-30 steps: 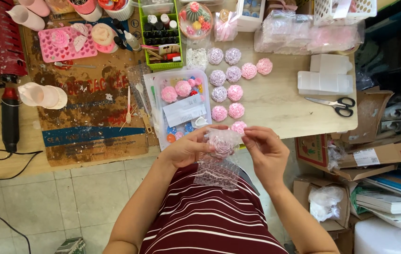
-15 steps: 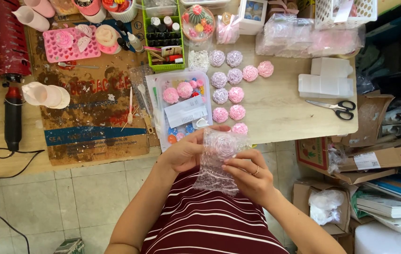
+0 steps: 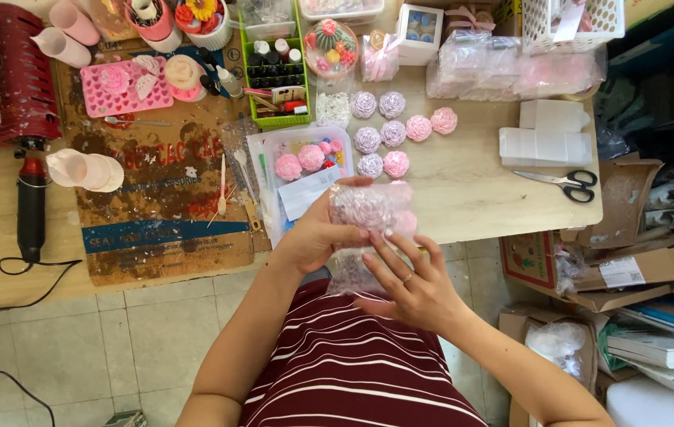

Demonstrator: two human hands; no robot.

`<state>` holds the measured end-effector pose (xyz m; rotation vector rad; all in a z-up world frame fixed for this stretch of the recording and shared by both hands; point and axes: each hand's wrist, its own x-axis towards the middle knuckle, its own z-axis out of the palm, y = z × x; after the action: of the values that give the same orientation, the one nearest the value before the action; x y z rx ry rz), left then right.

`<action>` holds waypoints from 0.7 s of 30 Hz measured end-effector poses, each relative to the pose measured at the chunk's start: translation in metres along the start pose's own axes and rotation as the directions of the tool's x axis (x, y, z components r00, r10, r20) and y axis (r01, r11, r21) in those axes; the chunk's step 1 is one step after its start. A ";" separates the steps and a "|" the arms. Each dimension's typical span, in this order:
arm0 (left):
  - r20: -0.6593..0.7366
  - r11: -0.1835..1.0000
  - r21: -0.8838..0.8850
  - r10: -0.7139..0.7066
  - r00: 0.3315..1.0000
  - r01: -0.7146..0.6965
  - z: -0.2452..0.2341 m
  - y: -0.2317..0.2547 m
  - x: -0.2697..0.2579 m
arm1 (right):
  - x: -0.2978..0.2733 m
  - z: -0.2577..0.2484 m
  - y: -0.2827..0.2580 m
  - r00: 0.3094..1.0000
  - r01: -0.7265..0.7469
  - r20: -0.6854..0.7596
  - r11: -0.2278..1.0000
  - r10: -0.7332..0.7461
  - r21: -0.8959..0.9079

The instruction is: Packaging decorative flower-shaped candles into individual plastic bags and prepared boxes.

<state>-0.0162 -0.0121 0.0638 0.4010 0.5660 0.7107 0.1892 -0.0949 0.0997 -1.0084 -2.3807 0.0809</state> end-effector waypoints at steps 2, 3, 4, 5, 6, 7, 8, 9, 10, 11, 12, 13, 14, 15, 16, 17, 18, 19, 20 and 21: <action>0.002 1.000 -0.006 0.013 1.000 -0.013 0.002 0.004 0.001 | -0.006 0.008 0.002 1.000 -0.003 0.015 0.997 0.004 -0.078; 0.003 1.000 -0.014 0.025 1.000 -0.025 0.003 0.006 0.001 | -0.010 0.012 0.004 0.999 -0.005 0.031 0.988 0.010 -0.155; 0.003 1.000 -0.013 0.025 1.000 -0.025 0.004 0.005 0.001 | -0.014 0.017 0.005 1.000 -0.004 0.030 0.988 0.009 -0.155; 0.009 1.000 -0.016 0.027 1.000 -0.027 0.005 0.005 0.001 | -0.018 0.022 0.006 1.000 -0.012 0.010 0.980 0.015 -0.199; 0.014 0.999 -0.020 0.031 0.999 -0.030 0.006 0.004 0.001 | -0.022 0.027 0.008 1.000 -0.020 -0.011 0.970 0.018 -0.241; 0.014 0.999 -0.019 0.033 0.999 -0.033 0.006 0.004 0.001 | -0.019 0.027 0.007 1.000 -0.018 -0.012 0.970 0.015 -0.241; 0.002 0.999 -0.022 0.034 0.999 -0.034 0.006 0.002 0.001 | -0.017 0.025 0.006 0.998 -0.037 -0.048 0.978 0.027 -0.204; -0.009 0.999 -0.025 0.035 0.999 -0.035 0.006 0.001 0.001 | -0.015 0.024 0.006 0.996 -0.054 -0.084 0.984 0.041 -0.167; -0.008 0.999 -0.025 0.036 0.999 -0.036 0.006 0.000 0.001 | -0.013 0.020 0.005 0.996 -0.054 -0.084 0.984 0.040 -0.168; -0.004 0.999 -0.019 0.049 0.999 -0.049 0.006 0.000 0.000 | -0.010 0.016 0.004 0.995 -0.068 -0.085 0.987 0.056 -0.143; 0.000 0.998 -0.012 0.064 0.998 -0.064 0.005 0.000 0.000 | -0.008 0.013 0.004 0.994 -0.081 -0.087 0.990 0.071 -0.117; -0.001 0.998 -0.012 0.066 0.998 -0.066 0.005 0.002 -0.001 | -0.005 0.009 0.003 0.994 -0.079 -0.087 0.990 0.069 -0.117; 0.031 0.997 0.009 0.074 0.997 -0.074 0.005 0.004 -0.003 | -0.003 0.004 0.002 0.994 -0.090 -0.074 0.991 0.083 -0.099; 0.063 0.996 0.029 0.080 0.995 -0.082 0.005 0.005 -0.005 | -0.001 0.000 0.001 0.993 -0.101 -0.060 0.992 0.097 -0.081; 0.062 0.996 0.029 0.079 0.995 -0.081 0.006 0.009 -0.007 | 0.003 -0.006 0.000 0.993 -0.103 -0.061 0.991 0.098 -0.081; 0.102 0.994 0.067 0.078 0.992 -0.085 0.007 0.012 -0.008 | 0.008 -0.012 0.000 0.992 -0.119 -0.038 0.992 0.117 -0.044; 0.141 0.990 0.104 0.075 0.987 -0.090 0.008 0.016 -0.010 | 0.012 -0.019 -0.001 0.991 -0.136 -0.013 0.991 0.136 -0.007; 0.140 0.991 0.104 0.072 0.988 -0.087 0.008 0.015 -0.011 | 0.015 -0.023 -0.002 0.990 -0.138 -0.013 0.990 0.138 -0.006; 0.173 0.981 0.165 0.078 0.982 -0.107 0.008 0.015 -0.011 | 0.018 -0.028 -0.002 0.986 -0.164 0.027 0.986 0.164 0.029; 0.206 0.966 0.224 0.081 0.975 -0.128 0.008 0.015 -0.011 | 0.022 -0.033 -0.002 0.980 -0.192 0.069 0.979 0.187 0.063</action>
<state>-0.0257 -0.0102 0.0815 0.7193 0.4458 0.6982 0.1924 -0.0864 0.1380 -1.2132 -2.3135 0.2676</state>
